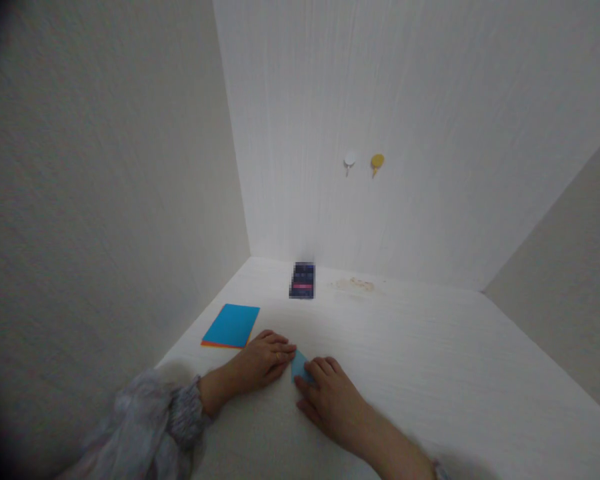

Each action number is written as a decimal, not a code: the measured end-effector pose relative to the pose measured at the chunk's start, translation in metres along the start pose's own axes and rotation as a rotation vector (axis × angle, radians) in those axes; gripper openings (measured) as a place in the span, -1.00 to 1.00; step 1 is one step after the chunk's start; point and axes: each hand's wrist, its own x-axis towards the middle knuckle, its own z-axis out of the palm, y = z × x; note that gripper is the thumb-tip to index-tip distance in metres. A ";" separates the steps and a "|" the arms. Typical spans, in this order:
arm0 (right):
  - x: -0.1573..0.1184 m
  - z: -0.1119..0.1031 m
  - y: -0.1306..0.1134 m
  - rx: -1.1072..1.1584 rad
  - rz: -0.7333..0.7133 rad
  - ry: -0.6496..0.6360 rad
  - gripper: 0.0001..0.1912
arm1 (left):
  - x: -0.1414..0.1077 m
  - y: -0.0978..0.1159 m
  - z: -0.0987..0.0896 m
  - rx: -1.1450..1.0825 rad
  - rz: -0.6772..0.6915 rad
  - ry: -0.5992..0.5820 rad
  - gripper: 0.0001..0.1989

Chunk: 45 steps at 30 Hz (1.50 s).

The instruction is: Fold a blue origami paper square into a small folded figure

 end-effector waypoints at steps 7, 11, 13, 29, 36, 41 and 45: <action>-0.002 0.004 -0.001 -0.029 0.010 0.030 -0.72 | 0.005 0.001 -0.003 0.096 -0.082 0.013 -0.77; -0.002 0.003 -0.002 -0.036 0.014 0.050 -0.74 | 0.003 0.004 0.001 0.168 -0.125 0.056 -0.76; -0.002 0.002 -0.003 -0.034 0.020 0.054 -0.74 | 0.002 0.004 0.001 0.190 -0.161 0.094 -0.75; 0.004 0.010 -0.005 0.018 0.078 0.163 -0.73 | 0.010 0.026 0.011 -0.222 -0.534 0.113 -0.75; 0.009 0.018 0.012 0.261 0.377 0.287 -0.81 | 0.016 0.022 0.015 -0.221 -0.577 0.079 -0.82; 0.021 0.025 0.013 0.303 0.591 0.226 -0.71 | 0.014 0.023 0.017 -0.221 -0.561 0.090 -0.87; 0.028 0.021 0.009 0.238 0.614 0.141 -0.70 | 0.013 0.025 0.018 -0.203 -0.546 0.112 -0.84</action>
